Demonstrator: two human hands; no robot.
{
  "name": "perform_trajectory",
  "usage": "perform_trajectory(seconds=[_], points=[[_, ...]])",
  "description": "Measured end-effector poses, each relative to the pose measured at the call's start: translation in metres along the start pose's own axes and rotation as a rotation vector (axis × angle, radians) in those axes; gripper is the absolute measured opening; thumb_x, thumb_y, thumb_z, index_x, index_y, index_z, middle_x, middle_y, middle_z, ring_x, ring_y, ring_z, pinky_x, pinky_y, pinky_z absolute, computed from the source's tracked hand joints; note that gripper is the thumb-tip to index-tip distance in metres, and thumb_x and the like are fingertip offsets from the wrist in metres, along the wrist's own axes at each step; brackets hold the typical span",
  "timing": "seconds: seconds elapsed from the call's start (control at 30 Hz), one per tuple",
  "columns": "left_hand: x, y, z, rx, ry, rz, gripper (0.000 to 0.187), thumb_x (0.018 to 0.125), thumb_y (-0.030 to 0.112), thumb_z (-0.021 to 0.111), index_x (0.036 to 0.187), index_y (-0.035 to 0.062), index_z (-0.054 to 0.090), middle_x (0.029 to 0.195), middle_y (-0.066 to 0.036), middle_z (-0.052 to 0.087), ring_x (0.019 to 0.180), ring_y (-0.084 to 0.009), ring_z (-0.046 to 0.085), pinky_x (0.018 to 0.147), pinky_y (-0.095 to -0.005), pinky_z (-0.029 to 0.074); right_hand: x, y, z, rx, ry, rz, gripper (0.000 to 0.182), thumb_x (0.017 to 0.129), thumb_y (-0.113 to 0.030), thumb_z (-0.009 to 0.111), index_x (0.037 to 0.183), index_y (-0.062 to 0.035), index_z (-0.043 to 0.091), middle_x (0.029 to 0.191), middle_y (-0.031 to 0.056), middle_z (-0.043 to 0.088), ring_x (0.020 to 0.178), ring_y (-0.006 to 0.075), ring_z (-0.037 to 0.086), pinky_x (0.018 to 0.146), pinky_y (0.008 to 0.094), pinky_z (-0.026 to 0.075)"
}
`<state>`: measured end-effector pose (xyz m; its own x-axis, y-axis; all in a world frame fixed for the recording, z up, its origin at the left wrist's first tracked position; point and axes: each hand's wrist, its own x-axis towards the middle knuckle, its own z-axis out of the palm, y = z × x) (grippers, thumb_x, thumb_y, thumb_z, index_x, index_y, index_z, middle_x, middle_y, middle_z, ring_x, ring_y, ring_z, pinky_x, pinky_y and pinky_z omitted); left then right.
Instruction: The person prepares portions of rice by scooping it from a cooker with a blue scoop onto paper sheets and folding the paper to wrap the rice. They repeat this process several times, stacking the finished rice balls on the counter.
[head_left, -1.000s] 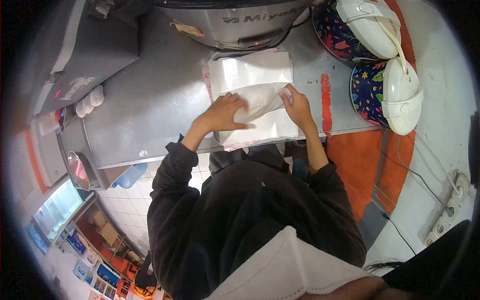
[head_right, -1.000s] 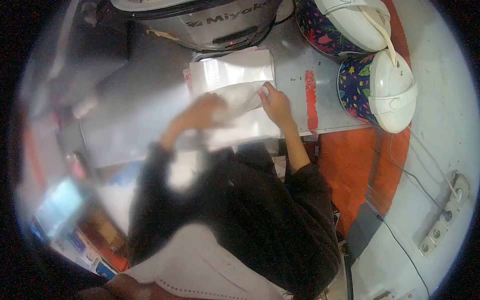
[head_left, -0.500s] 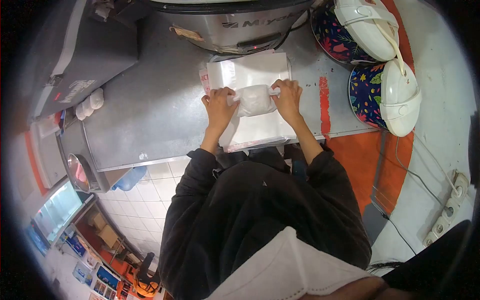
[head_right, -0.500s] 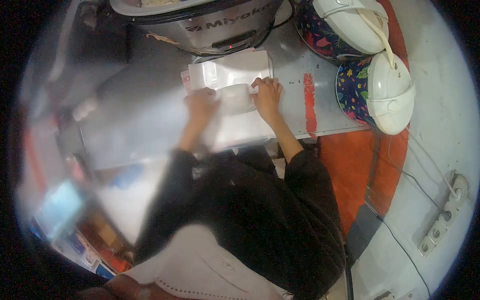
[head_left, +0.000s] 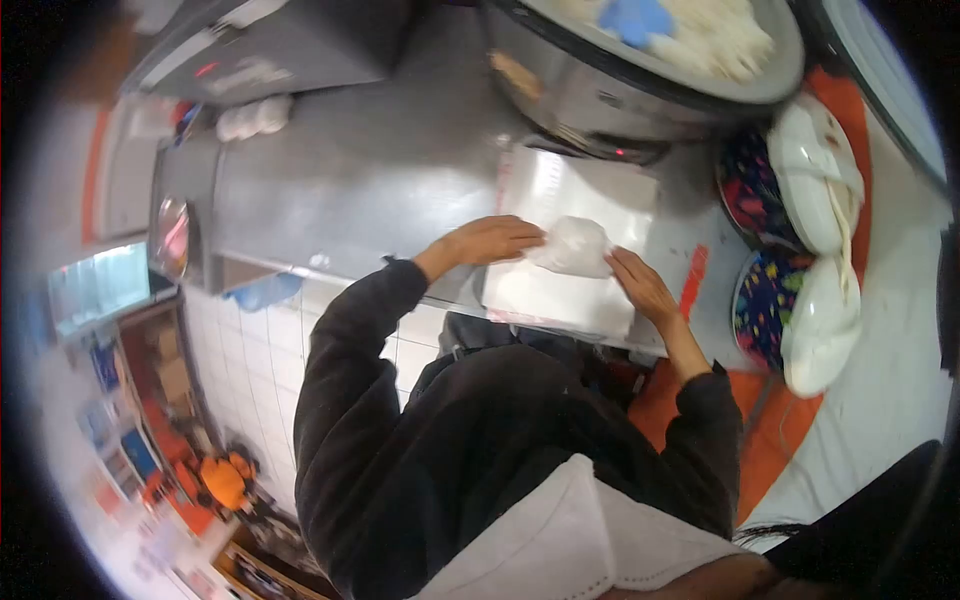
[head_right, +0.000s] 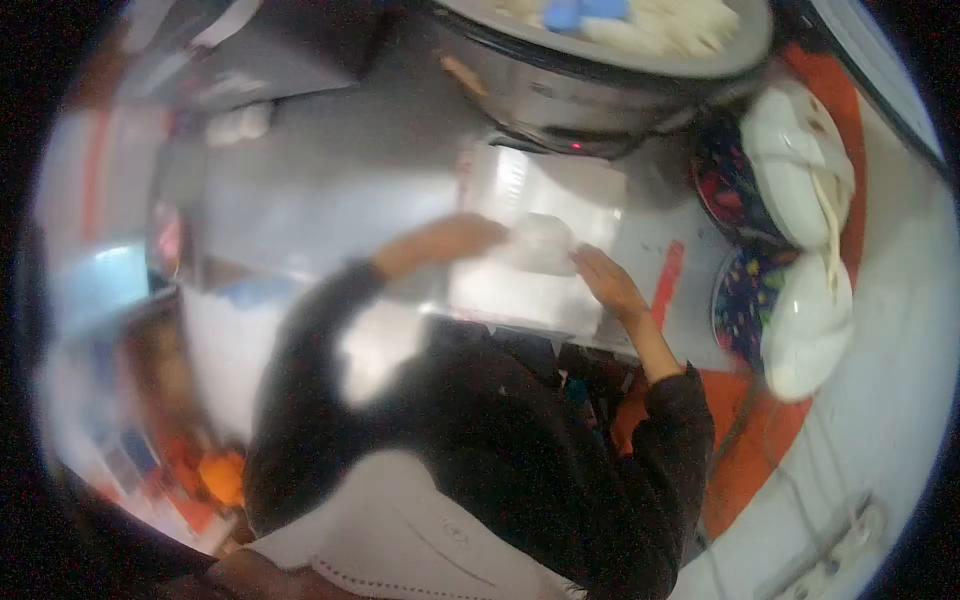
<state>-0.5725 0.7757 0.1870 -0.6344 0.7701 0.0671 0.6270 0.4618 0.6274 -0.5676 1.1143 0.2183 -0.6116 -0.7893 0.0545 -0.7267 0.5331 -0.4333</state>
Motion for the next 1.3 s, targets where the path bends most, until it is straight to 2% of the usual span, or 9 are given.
perform_trajectory(seconds=[0.23,0.43,0.53,0.7,0.77,0.83,1.0,1.17,1.3], points=[[0.027,0.01,-0.025,-0.341,0.056,-0.295,0.022,0.088,0.019,0.054,0.102,0.0044,0.062,0.095,-0.012,0.064,0.085,-0.026,0.061,0.082,-0.0371,0.046,0.064,-0.002,-0.026,0.554,-0.15,0.543,0.032,0.078,0.002,0.052,0.11,-0.0023,0.049,0.101,0.0225,0.057,0.099,0.0365,0.055,0.086,0.0419,0.045],[0.045,0.035,0.001,-0.388,0.169,-0.55,0.015,0.085,0.013,0.058,0.095,0.002,0.056,0.083,-0.016,0.062,0.076,-0.0303,0.061,0.073,-0.0367,0.045,0.067,-0.007,-0.01,0.207,0.072,0.274,0.035,0.071,0.002,0.06,0.103,0.0005,0.047,0.096,0.0171,0.054,0.099,0.0346,0.051,0.088,0.0379,0.04],[0.053,0.047,0.032,-0.326,0.591,-0.446,0.014,0.087,0.01,0.057,0.098,0.0018,0.052,0.086,-0.012,0.06,0.078,-0.023,0.06,0.073,-0.0311,0.044,0.049,-0.017,0.006,0.598,0.148,0.471,0.037,0.065,0.007,0.059,0.1,-0.0005,0.048,0.097,0.015,0.049,0.087,0.0326,0.054,0.078,0.0368,0.045],[0.071,0.043,0.047,-1.086,0.631,-0.601,0.012,0.09,0.005,0.052,0.1,0.0022,0.047,0.088,-0.005,0.056,0.081,-0.0086,0.051,0.072,-0.0246,0.042,0.026,-0.025,0.029,0.526,0.275,0.309,0.039,0.065,0.011,0.056,0.101,-0.0004,0.047,0.097,0.0148,0.048,0.088,0.0334,0.054,0.074,0.0374,0.046],[0.074,0.04,0.045,-1.034,0.55,-0.585,0.012,0.089,0.004,0.052,0.1,0.0022,0.047,0.085,-0.008,0.056,0.077,-0.0142,0.054,0.069,-0.0259,0.043,0.028,-0.026,0.028,0.458,0.265,0.279,0.04,0.065,0.009,0.056,0.102,-0.0003,0.047,0.098,0.0152,0.047,0.088,0.0345,0.053,0.074,0.0374,0.046],[0.086,0.057,0.025,-0.236,0.767,-0.54,0.009,0.089,0.003,0.051,0.097,0.0011,0.048,0.081,-0.013,0.057,0.071,-0.0222,0.056,0.066,-0.03,0.044,0.027,-0.024,0.033,0.465,0.283,0.28,0.038,0.065,0.009,0.056,0.102,0.0001,0.047,0.097,0.0152,0.047,0.089,0.0344,0.053,0.074,0.0373,0.046],[0.069,0.061,0.055,-0.208,0.753,-0.467,0.023,0.094,0.018,0.046,0.096,-0.0042,0.052,0.09,-0.022,0.056,0.083,-0.0345,0.056,0.075,-0.0412,0.044,0.035,-0.029,0.024,0.535,0.307,0.361,0.036,0.066,0.008,0.056,0.1,-0.0009,0.05,0.096,0.014,0.047,0.087,0.0322,0.054,0.075,0.0355,0.046],[0.059,0.097,0.017,-0.756,0.632,-0.624,0.045,0.086,0.028,0.062,0.116,-0.0013,0.046,0.1,-0.016,0.06,0.092,-0.0274,0.06,0.081,-0.035,0.047,0.058,-0.053,0.009,0.509,0.451,0.46,0.023,0.078,0.004,0.057,0.101,-0.0006,0.053,0.099,0.0076,0.054,0.084,0.0198,0.056,0.073,0.0312,0.046],[0.055,0.091,-0.008,-1.446,0.808,-0.64,0.046,0.073,0.025,0.075,0.106,0.0018,0.053,0.1,-0.009,0.061,0.093,-0.017,0.058,0.082,-0.0299,0.047,0.087,-0.085,-0.011,1.235,0.718,0.711,0.014,0.093,-0.011,0.05,0.1,0.0001,0.055,0.096,0.0042,0.056,0.087,0.01,0.053,0.075,0.0256,0.045]])
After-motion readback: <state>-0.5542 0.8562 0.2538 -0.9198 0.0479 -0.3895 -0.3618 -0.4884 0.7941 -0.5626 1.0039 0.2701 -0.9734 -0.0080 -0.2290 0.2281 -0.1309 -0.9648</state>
